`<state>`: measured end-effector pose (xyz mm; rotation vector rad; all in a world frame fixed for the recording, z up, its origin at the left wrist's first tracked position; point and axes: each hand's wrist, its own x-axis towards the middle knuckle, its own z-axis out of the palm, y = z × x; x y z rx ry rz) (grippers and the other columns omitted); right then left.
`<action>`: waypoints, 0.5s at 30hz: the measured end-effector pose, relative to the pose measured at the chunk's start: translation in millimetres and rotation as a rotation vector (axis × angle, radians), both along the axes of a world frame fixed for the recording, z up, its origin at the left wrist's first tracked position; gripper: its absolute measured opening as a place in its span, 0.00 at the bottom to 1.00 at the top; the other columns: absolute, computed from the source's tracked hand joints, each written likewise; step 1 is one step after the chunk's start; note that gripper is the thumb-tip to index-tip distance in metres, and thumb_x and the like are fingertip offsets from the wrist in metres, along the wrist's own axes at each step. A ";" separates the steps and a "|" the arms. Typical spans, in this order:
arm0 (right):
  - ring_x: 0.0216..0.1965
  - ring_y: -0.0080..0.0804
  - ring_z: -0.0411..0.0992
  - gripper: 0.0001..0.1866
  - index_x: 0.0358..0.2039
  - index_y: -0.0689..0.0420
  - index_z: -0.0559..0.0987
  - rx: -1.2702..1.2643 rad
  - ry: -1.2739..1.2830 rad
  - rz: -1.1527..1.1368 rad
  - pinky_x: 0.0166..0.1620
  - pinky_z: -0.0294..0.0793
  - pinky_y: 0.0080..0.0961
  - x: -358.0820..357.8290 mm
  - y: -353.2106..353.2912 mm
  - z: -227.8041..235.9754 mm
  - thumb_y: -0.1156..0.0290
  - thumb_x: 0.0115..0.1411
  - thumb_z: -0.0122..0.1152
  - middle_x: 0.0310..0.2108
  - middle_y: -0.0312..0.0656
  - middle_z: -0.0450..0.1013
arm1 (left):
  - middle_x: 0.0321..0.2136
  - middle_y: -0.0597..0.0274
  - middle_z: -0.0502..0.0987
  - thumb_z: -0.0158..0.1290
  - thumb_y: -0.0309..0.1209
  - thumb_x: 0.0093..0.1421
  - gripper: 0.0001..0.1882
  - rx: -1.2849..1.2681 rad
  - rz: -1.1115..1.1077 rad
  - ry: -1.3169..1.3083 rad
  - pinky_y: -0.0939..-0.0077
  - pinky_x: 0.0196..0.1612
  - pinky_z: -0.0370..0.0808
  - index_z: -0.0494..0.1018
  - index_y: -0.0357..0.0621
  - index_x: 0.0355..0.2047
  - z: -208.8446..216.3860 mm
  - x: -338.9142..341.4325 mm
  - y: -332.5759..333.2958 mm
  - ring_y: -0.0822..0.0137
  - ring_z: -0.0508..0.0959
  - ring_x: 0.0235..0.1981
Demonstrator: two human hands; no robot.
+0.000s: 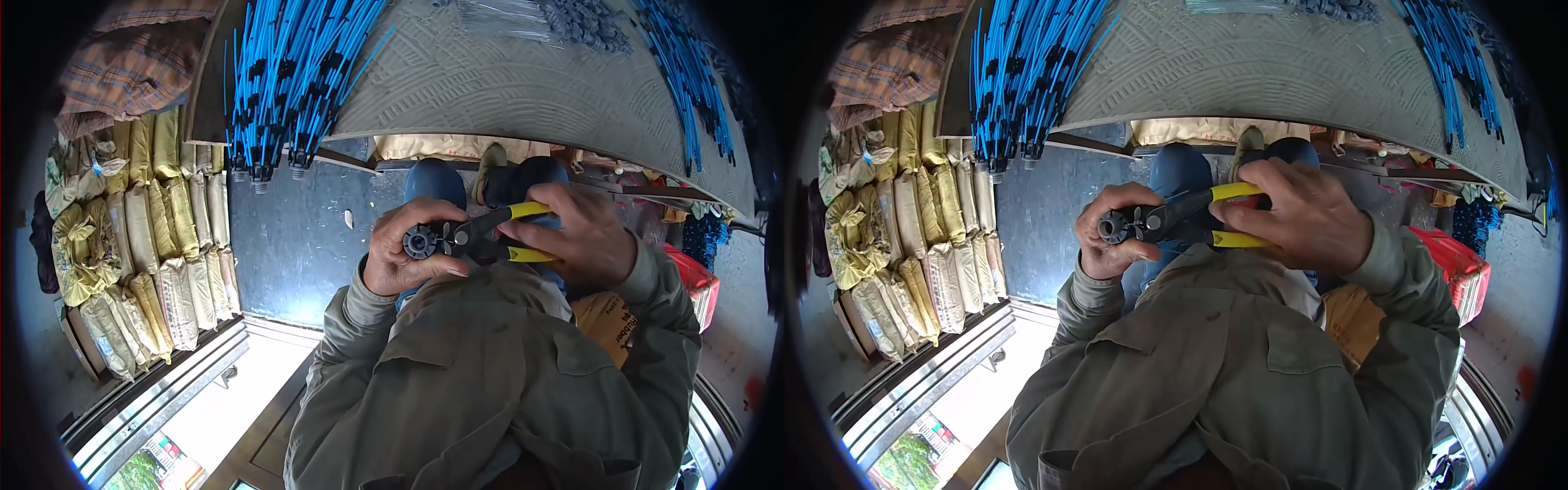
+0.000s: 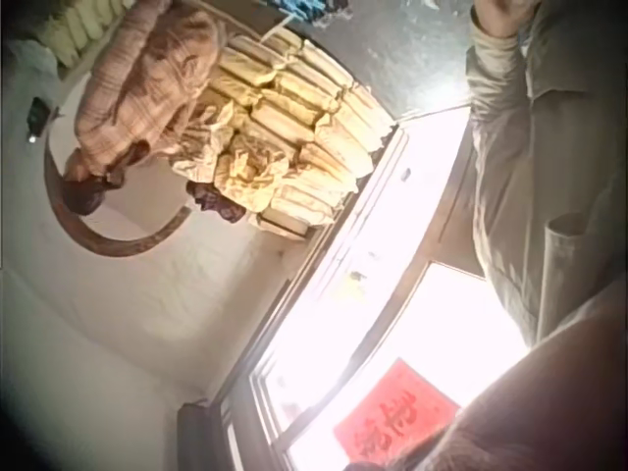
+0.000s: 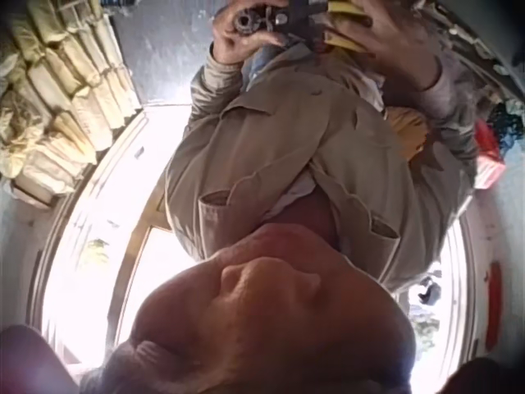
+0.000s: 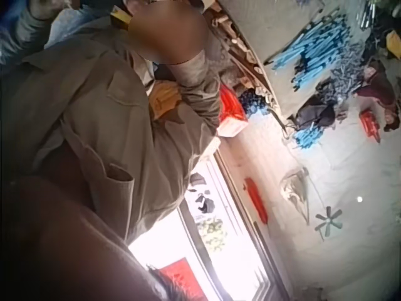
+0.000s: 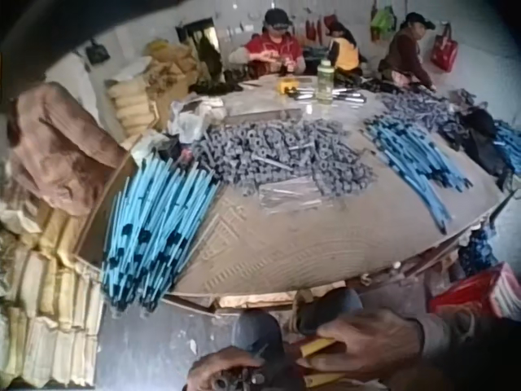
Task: Assemble the ribs of an umbrella into the central hub and secure them using wire and pliers.
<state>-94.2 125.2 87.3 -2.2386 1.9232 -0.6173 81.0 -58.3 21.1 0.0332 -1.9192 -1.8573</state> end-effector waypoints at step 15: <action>0.27 0.34 0.70 0.15 0.31 0.57 0.75 0.609 -0.653 0.212 0.30 0.68 0.27 -35.2 -10.6 12.3 0.58 0.54 0.59 0.27 0.39 0.67 | 0.30 0.55 0.76 0.68 0.48 0.30 0.36 -0.017 -0.102 -0.002 0.78 0.30 0.69 0.74 0.31 0.35 3.3 -9.0 -17.2 0.70 0.74 0.27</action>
